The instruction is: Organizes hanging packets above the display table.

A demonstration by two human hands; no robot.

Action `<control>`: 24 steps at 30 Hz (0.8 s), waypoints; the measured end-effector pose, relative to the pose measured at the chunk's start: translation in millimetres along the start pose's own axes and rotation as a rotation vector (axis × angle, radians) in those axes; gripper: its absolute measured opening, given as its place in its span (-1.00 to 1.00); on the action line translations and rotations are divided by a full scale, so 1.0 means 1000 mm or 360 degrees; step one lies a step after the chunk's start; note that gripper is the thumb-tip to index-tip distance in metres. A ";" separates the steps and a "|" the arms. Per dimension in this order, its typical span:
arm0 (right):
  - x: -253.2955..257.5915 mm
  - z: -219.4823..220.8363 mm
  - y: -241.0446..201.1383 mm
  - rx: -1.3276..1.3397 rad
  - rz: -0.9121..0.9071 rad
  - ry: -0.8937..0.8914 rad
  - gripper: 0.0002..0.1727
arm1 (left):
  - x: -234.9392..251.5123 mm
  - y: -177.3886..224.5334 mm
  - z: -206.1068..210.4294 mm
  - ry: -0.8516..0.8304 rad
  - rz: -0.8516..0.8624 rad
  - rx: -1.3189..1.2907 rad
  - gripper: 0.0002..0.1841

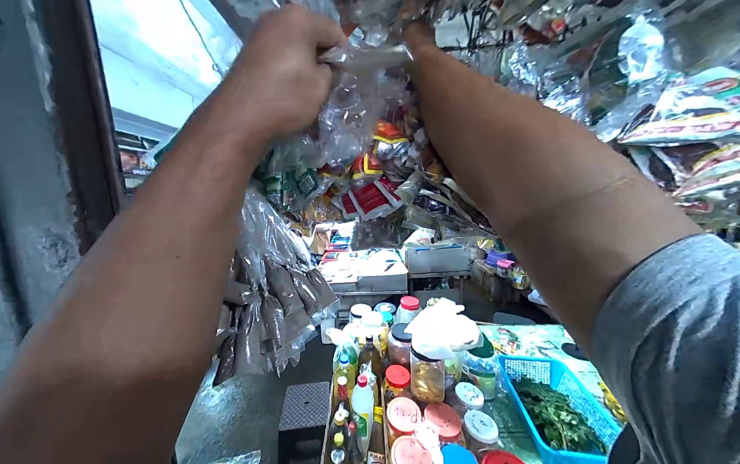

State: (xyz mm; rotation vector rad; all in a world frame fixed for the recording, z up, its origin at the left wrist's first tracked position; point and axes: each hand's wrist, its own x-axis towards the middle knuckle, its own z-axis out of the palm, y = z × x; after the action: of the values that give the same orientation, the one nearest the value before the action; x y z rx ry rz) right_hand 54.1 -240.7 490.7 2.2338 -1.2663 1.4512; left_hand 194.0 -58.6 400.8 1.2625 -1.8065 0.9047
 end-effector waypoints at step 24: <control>-0.004 0.031 -0.003 -0.0149 -0.0396 -0.0191 -0.39 | 0.012 -0.019 0.016 0.0621 -0.0318 -0.0603 -0.83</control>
State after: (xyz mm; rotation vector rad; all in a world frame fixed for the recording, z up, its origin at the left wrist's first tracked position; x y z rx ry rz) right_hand 76.0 -254.4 472.2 2.3462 -1.0201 1.1612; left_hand 206.7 -82.8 406.5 0.9297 -1.4296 0.6092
